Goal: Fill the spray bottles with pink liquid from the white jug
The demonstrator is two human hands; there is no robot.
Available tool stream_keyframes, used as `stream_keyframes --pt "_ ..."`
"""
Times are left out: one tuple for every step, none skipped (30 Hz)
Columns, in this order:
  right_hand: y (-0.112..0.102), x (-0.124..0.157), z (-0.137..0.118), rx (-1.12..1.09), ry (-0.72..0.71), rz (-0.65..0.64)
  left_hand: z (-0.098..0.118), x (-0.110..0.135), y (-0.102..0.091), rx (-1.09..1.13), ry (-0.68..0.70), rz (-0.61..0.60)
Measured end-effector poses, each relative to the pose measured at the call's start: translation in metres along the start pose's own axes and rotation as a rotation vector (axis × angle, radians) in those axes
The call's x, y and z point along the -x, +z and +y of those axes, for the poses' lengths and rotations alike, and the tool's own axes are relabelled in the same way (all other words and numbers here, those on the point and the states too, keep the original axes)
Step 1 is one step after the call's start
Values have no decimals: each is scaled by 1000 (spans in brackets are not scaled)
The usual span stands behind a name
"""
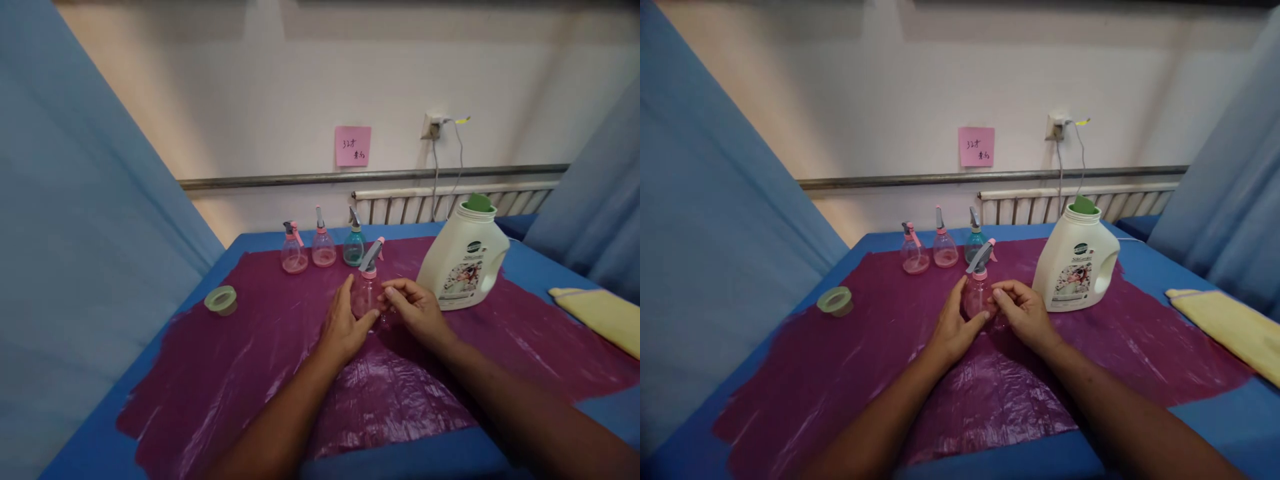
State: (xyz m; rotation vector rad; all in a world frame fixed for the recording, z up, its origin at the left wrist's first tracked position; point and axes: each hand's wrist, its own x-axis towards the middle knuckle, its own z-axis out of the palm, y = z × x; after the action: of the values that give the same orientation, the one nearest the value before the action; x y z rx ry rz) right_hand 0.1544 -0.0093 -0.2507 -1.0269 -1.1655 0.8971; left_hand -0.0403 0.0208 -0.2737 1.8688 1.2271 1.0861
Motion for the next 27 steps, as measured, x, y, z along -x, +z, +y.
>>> stream_keyframes --pt "0 0 0 21 -7 7 -1 -1 1 -3 12 -2" --pt "0 -1 -1 40 -13 20 -2 -1 2 -8 27 2" --pt "-1 -2 -3 58 -18 40 -3 -2 2 -14 41 9" --pt "-2 -3 -5 72 -21 63 -3 -2 3 -20 50 12" --pt "-3 -5 -8 86 -22 84 -3 -3 3 -24 54 13" --pt "-4 -7 -12 104 -25 95 -3 -3 3 -25 52 16" --pt "-5 -10 -16 132 -32 95 -3 -3 3 -22 47 18" --pt "-6 -12 -20 173 -44 82 -2 -3 4 -17 42 19" --pt "-7 -16 -25 228 -58 56 -1 -3 4 -10 39 20" --pt "-7 -19 -30 300 -75 25 -1 -3 4 -3 38 21" --pt "-6 -23 -35 389 -92 -6 0 -3 5 2 40 21" --pt "-5 -27 -39 491 -105 -31 1 -3 5 6 42 21" --pt "-3 -31 -44 597 -109 -48 1 -3 5 11 45 23" --pt "-1 -34 -47 699 -108 -55 2 -3 5 17 48 28" --pt "2 -38 -50 790 -103 -54 2 -3 6 24 52 34" --pt "6 -41 -51 862 -95 -43 2 -3 6 32 58 39" --pt "10 -44 -51 911 -89 -26 3 -2 5 39 65 43" --pt "13 -45 -50 935 -89 -4 3 -2 5 43 72 43" --pt "16 -46 -49 936 -97 16 3 -2 5 43 78 42" --pt "18 -45 -47 917 -113 23 3 -2 5 39 82 41" --pt "20 -44 -44 889 -141 16 2 -2 6 34 82 40" --pt "21 -42 -42 857 -177 -2 2 -2 6 27 81 38" --pt "21 -40 -40 826 -213 -22 2 -2 6 21 79 38" --pt "21 -37 -39 800 -242 -35 1 -2 7 15 77 39" --pt "21 -35 -37 776 -258 -38 1 -1 7 10 74 44" --pt "21 -34 -36 753 -254 -29 0 -1 7 7 71 49" --pt "21 -33 -35 730 -232 -12 0 -1 8 6 71 54"
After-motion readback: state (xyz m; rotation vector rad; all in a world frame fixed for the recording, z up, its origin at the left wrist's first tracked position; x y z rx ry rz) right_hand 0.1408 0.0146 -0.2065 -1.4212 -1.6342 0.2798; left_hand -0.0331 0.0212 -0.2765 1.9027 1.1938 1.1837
